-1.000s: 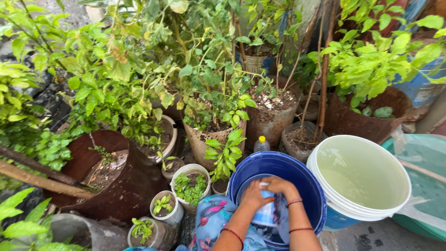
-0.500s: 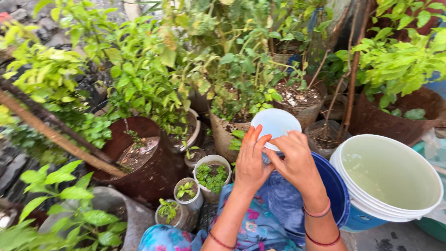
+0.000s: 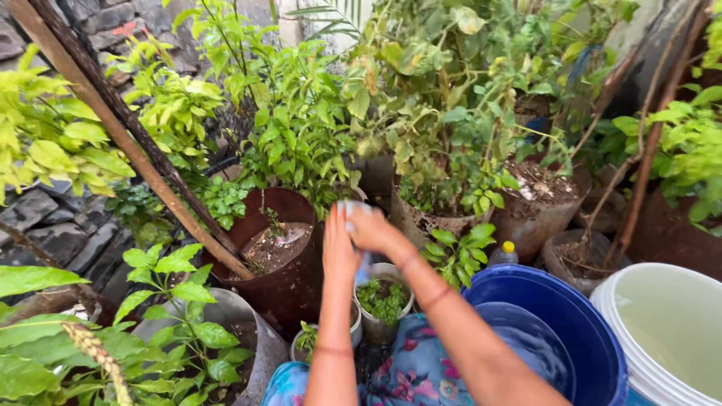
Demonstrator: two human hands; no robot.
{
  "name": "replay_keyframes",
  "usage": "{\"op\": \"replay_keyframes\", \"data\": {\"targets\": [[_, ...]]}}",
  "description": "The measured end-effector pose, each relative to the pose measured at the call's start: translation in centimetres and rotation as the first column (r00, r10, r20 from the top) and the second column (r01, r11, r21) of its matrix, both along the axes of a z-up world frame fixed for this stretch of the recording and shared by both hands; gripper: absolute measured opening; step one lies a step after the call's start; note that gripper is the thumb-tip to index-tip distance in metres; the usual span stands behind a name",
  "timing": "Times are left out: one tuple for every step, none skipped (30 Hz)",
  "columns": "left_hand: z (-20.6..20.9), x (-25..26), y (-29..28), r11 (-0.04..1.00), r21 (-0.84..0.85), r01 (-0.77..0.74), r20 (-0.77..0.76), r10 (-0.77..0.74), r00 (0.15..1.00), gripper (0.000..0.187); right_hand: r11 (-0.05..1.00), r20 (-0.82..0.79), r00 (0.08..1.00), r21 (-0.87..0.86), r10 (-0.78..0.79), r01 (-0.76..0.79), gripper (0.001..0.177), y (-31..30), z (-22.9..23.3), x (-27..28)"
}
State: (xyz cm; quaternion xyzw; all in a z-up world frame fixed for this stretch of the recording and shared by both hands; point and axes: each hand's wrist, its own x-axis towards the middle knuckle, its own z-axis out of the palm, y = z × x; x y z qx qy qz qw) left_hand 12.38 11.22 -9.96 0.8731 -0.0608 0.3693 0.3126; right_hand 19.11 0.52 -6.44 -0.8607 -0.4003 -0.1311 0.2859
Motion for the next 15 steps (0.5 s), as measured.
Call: {"op": "replay_keyframes", "data": {"targets": [[-2.2,-0.8,0.3,0.999,-0.046,-0.027,-0.085,0.023,0.996,0.088,0.994,-0.033,0.994,0.053,0.099,-0.098,0.030,-0.1,-3.5,0.3],[-4.0,-1.7,-0.1,0.994,-0.094,-0.052,-0.177,0.035,0.984,0.090,0.994,-0.041,0.994,0.052,0.097,-0.095,0.030,-0.5,-6.5,0.2],[-4.9,-2.3,-0.4,0.994,-0.096,-0.051,-0.185,0.032,0.982,0.090,1.000,-0.074,0.997,-0.017,0.016,-0.018,0.032,-0.9,-8.6,-0.4],[-5.4,-3.7,-0.9,0.994,-0.079,-0.077,-0.221,0.058,0.973,0.095,0.994,-0.102,0.992,-0.090,-0.069,0.060,0.035,-1.7,-10.0,-1.1],[-5.5,-5.1,-1.6,0.993,-0.060,-0.102,-0.257,0.083,0.963,0.101,0.993,-0.111,0.991,-0.096,-0.074,0.064,0.035,-2.6,-10.5,-1.7],[-5.0,-6.0,-2.2,0.993,-0.061,-0.101,-0.265,0.082,0.961,0.101,0.994,-0.192,0.976,-0.067,-0.098,0.087,0.034,-3.3,-10.3,-2.6],[-4.2,-6.9,-3.0,0.994,-0.038,-0.102,-0.320,0.085,0.944,0.102,0.993,-0.273,0.955,-0.040,-0.119,0.112,0.033,-4.2,-9.7,-3.8],[-3.1,-7.2,-3.6,0.994,-0.015,-0.105,-0.365,0.092,0.926,0.103,0.993,-0.271,0.956,-0.039,-0.116,0.110,0.033,-5.1,-8.3,-4.8],[-2.1,-7.6,-4.2,0.994,-0.015,-0.107,-0.363,0.095,0.927,0.103,0.991,-0.211,0.976,0.115,-0.045,0.071,0.034,-6.2,-6.6,-6.2],[-1.1,-8.1,-4.9,0.996,-0.045,-0.075,-0.206,0.065,0.976,0.102,0.965,-0.141,0.990,0.262,0.018,0.020,0.036,-6.9,-4.6,-7.6],[-0.1,-8.5,-5.5,0.997,-0.070,-0.041,-0.042,0.039,0.998,0.100,0.945,-0.055,0.998,0.325,-0.010,0.027,0.032,-7.2,-2.2,-9.0],[0.9,-8.8,-6.2,0.996,-0.072,-0.045,-0.041,0.043,0.998,0.100,0.921,0.031,0.999,0.388,-0.043,0.027,0.030,-7.6,0.3,-10.3],[1.9,-9.1,-6.9,0.995,-0.101,0.001,0.088,0.008,0.996,0.094,0.914,0.151,0.984,0.405,-0.093,0.024,0.030,-8.0,2.8,-11.5],[3.0,-9.2,-7.2,0.991,-0.124,0.051,0.219,-0.023,0.976,0.088,0.907,0.268,0.953,0.422,-0.143,0.018,0.031,-8.4,5.1,-12.6],[4.0,-9.3,-7.2,0.991,-0.126,0.048,0.222,-0.018,0.975,0.088,0.908,0.271,0.952,0.419,-0.139,0.013,0.031,-8.8,6.9,-13.7]]}}
